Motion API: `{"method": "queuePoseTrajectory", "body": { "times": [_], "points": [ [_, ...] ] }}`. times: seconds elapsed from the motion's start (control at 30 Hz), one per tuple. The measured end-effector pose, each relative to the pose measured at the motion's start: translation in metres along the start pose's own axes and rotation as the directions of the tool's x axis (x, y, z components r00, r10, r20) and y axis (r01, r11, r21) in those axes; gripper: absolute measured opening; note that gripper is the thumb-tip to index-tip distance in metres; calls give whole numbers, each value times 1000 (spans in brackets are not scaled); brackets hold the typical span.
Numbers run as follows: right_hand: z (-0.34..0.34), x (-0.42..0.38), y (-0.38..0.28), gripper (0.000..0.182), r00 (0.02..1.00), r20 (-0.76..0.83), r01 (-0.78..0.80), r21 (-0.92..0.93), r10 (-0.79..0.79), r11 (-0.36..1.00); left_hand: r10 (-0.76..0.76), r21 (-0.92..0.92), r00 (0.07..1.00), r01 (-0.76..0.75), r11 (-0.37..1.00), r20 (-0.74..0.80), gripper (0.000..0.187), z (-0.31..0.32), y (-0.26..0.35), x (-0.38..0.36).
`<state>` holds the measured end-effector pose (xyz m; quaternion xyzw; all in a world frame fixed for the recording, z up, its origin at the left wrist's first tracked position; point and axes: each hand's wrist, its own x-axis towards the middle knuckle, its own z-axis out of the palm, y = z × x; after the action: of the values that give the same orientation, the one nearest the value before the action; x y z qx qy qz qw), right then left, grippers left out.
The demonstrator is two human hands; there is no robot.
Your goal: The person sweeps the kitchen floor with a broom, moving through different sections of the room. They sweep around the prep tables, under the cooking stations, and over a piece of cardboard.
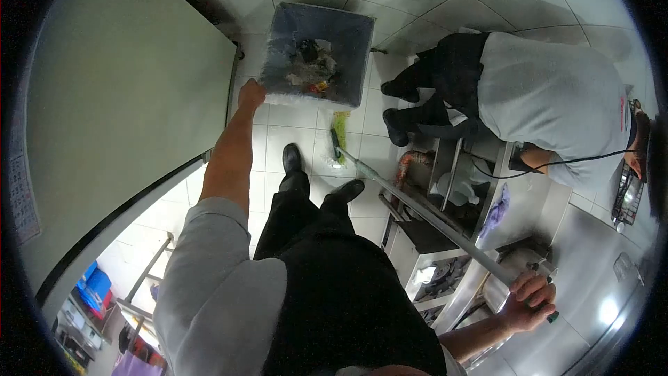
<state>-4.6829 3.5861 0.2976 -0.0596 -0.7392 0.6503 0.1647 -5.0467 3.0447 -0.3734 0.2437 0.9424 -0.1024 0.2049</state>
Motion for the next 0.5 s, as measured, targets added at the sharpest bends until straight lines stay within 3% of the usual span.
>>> {"method": "queuePoseTrajectory", "body": {
  "times": [0.07,0.13,0.33,0.37,0.4,0.43,0.5],
  "points": [
    [7,5,-2,56,1000,-11,0,-18,0,1000,-253,-301,967,253,920,41,29,32,10,-4],
    [10,9,0,60,996,-83,9,-79,-16,997,-375,-471,925,361,805,68,28,53,25,-23],
    [-18,7,4,62,995,-95,10,-79,-17,997,-493,-464,869,422,779,-37,28,121,26,-108],
    [-23,8,5,62,997,-76,25,-85,-32,996,-612,-661,766,564,496,195,27,97,21,-126],
    [-30,8,7,62,998,-65,18,-74,-23,997,-629,-743,639,654,143,443,26,81,23,-141],
    [-37,7,7,62,998,-54,9,-65,-12,998,-656,-713,634,671,204,410,25,90,18,-156],
    [-48,7,8,62,1000,-28,-5,-53,4,999,-652,-761,557,647,-48,514,29,105,10,-193]
  ]
}}
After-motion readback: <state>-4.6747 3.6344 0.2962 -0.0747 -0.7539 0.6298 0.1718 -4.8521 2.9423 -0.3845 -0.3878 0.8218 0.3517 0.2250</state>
